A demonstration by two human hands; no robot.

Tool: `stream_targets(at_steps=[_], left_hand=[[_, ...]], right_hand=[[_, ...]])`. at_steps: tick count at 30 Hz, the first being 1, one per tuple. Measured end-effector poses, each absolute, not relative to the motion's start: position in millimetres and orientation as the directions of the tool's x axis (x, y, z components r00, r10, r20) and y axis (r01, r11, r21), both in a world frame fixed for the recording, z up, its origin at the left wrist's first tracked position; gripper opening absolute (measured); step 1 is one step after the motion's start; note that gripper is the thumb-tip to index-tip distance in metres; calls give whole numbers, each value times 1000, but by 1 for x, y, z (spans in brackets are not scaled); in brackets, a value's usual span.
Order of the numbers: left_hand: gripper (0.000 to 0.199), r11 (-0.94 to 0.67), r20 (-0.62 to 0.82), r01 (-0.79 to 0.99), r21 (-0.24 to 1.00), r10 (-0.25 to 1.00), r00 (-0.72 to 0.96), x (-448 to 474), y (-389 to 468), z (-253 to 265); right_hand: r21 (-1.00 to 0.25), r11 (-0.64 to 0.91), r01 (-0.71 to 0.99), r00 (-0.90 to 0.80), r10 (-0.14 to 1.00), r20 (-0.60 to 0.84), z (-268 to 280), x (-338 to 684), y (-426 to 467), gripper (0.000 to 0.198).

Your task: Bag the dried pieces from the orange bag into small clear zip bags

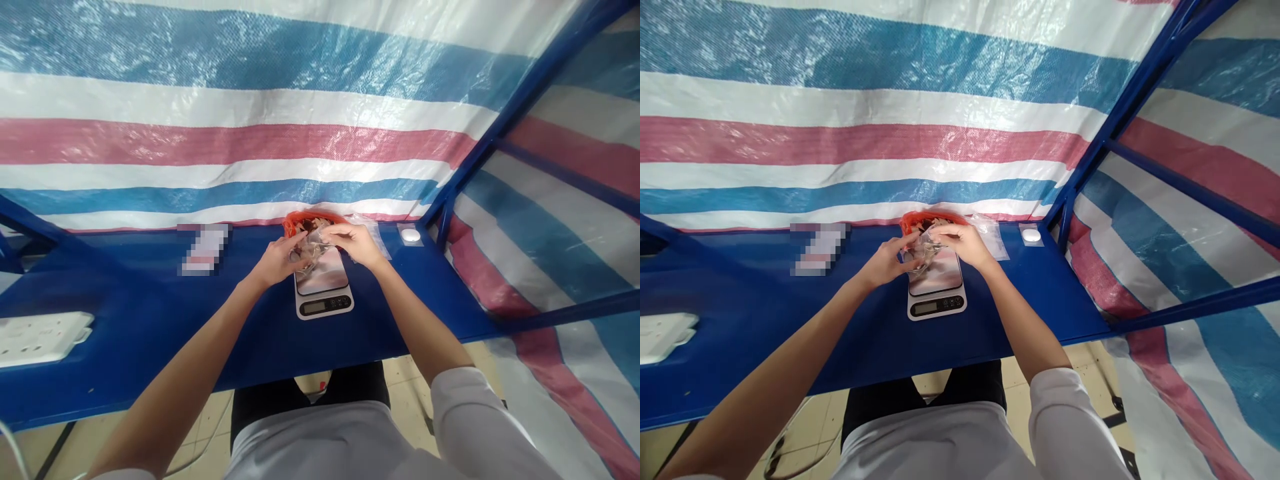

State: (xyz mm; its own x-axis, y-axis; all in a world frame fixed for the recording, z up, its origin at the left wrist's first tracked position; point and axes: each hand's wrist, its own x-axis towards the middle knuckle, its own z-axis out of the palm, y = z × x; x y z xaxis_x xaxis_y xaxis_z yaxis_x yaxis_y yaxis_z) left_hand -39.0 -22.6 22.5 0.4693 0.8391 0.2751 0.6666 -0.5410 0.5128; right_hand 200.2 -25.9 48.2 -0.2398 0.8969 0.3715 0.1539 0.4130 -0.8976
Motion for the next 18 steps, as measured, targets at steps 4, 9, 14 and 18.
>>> stream_targets(at_steps=[4, 9, 14, 18], left_hand=[[81, -528, 248, 632, 567, 841, 481, -39, -13, 32], [56, -485, 206, 442, 755, 815, 541, -42, -6, 36], [41, -529, 289, 429, 732, 812, 507, -51, -2, 31], [35, -569, 309, 435, 698, 787, 534, -61, 4, 32]], right_hand=[[-900, 419, 123, -271, 886, 376, 53, 191, -20, 29], [-889, 440, 124, -282, 875, 394, 53, 186, -18, 26], [-878, 450, 161, -262, 877, 402, 57, 186, -12, 21], [-816, 468, 339, -308, 875, 373, 65, 185, -5, 20]])
